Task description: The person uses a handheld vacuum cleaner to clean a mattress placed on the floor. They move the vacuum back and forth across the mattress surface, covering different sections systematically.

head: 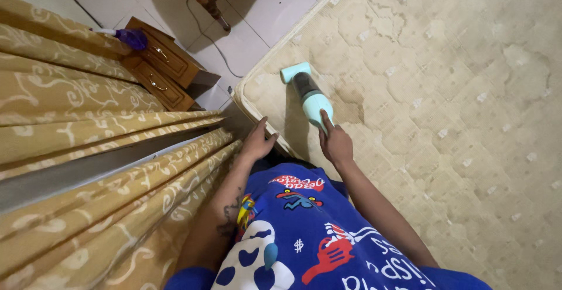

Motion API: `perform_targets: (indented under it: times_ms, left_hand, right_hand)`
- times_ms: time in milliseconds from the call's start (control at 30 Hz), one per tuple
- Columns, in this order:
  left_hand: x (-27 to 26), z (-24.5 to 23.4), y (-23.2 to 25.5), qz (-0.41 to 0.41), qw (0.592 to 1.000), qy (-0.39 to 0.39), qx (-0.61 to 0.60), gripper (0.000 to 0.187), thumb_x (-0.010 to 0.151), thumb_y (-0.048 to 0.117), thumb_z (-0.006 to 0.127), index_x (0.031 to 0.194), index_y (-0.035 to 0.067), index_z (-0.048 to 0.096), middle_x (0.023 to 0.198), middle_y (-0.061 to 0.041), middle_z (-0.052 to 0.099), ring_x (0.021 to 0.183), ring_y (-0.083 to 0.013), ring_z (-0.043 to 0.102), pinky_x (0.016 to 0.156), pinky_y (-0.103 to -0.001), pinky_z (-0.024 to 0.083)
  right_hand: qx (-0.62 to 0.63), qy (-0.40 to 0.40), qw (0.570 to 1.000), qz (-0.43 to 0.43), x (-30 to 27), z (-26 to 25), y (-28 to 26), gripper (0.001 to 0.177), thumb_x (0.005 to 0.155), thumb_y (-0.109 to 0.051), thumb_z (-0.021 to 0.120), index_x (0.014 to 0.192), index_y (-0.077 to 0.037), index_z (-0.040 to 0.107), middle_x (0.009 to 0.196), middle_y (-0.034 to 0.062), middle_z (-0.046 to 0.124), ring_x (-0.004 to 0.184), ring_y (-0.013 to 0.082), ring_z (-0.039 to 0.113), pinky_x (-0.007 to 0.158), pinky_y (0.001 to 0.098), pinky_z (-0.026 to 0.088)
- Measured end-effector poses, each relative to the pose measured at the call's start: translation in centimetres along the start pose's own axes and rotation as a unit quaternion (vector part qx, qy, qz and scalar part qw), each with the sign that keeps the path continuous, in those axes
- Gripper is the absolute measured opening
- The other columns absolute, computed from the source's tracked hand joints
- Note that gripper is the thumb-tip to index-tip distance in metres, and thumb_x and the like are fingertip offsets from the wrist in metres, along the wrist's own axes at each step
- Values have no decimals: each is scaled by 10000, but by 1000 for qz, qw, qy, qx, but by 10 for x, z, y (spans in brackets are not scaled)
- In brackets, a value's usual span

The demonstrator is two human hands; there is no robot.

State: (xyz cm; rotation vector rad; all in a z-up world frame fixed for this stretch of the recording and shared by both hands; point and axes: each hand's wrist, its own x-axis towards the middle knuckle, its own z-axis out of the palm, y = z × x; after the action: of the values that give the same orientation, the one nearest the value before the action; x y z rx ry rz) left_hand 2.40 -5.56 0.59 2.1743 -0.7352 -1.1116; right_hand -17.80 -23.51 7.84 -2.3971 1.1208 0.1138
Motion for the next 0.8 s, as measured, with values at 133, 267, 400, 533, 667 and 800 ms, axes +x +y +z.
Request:
perform_targets:
  times_ms: [133,267,400,533,667,800]
  left_hand:
    - [0,-2,10,18,1000,-8,24,818,901,372,710,1559,46,350,1500,-270,494,1383,-407,492,1127,-451,413]
    - [1,4,12,5,999,-27,47,812,898,356,705,1566,62,349,1488,-274,496,1373,-418,493,1123,-453,421]
    - [5,20,11,16,997,-61,43,803,898,350,686,1559,53,341,1510,-255,493,1378,-408,498,1121,-447,424]
    - [10,36,11,85,993,-70,49,798,902,340,705,1539,4,361,1512,-277,481,1399,-420,471,1144,-440,405]
    - [20,27,21,66,990,-101,79,806,890,332,701,1548,15,361,1493,-274,481,1377,-412,475,1124,-446,407]
    - [36,13,24,109,987,-92,68,806,892,342,700,1547,9,369,1454,-281,534,1348,-386,551,1114,-438,455]
  right_hand:
    - [-12,11,1000,3,-8,-7,5,625,992,-317,606,1577,-317,387,835,231,668,702,451,671,612,564,529]
    - [-33,-5,999,40,-44,-13,21,637,991,-319,607,1584,-340,375,827,215,656,673,430,674,599,548,534]
    - [-43,20,996,73,-90,-14,42,643,987,-314,615,1585,-338,379,814,199,644,648,417,666,582,532,537]
    - [-40,38,989,139,-116,-10,57,663,963,-309,631,1581,-349,396,817,191,647,648,406,666,591,526,537]
    - [-9,66,985,157,-104,3,56,682,958,-297,641,1592,-319,392,827,201,652,675,409,666,596,532,536]
    - [-7,96,982,165,-61,21,41,664,994,-307,640,1605,-276,381,829,215,652,688,424,660,612,543,529]
